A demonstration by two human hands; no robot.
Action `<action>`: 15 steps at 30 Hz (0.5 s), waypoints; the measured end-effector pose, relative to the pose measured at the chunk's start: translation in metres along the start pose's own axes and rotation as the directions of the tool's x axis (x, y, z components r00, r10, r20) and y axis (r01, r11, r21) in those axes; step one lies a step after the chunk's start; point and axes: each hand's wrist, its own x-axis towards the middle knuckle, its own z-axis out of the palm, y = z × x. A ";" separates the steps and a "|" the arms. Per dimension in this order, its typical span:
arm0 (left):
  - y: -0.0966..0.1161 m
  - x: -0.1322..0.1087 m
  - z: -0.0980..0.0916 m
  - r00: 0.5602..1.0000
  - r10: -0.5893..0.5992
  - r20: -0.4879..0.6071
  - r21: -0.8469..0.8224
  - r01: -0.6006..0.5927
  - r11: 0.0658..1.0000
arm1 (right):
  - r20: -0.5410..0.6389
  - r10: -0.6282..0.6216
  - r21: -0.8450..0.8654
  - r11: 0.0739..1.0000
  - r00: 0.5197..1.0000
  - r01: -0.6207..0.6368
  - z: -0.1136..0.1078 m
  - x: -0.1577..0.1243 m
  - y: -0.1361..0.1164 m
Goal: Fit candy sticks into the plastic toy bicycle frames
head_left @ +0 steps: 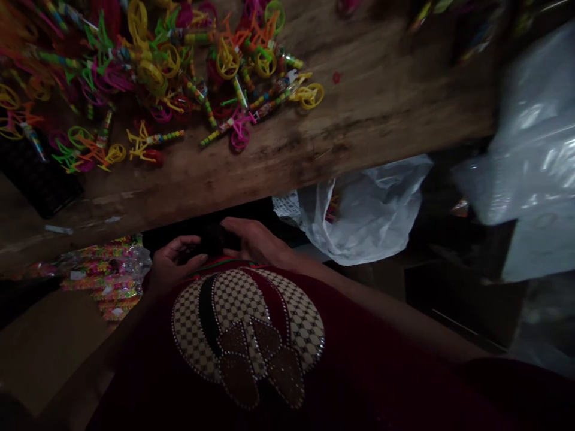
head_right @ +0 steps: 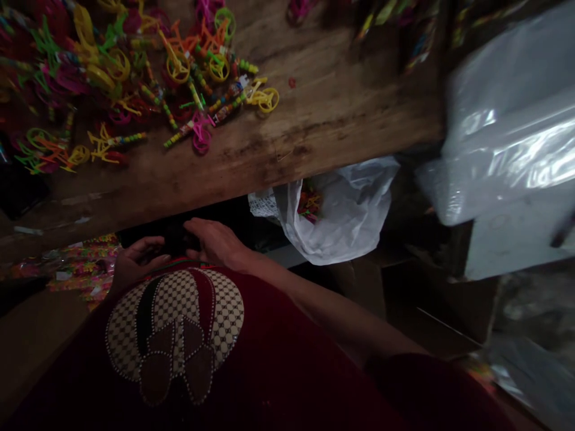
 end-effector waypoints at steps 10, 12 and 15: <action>0.013 -0.004 0.000 0.997 0.080 -0.006 0.010 -0.080 0.997 | 0.291 0.103 0.056 0.991 0.951 -0.124 -0.027 0.006 -0.008; 0.012 -0.003 -0.001 0.999 0.038 -0.006 -0.020 -0.038 0.999 | 0.340 0.104 0.005 0.994 0.935 -0.112 -0.034 0.004 -0.012; 0.009 -0.001 -0.001 1.000 -0.014 0.012 -0.052 0.015 0.999 | 0.455 0.089 0.031 0.993 0.886 -0.116 -0.041 -0.001 -0.014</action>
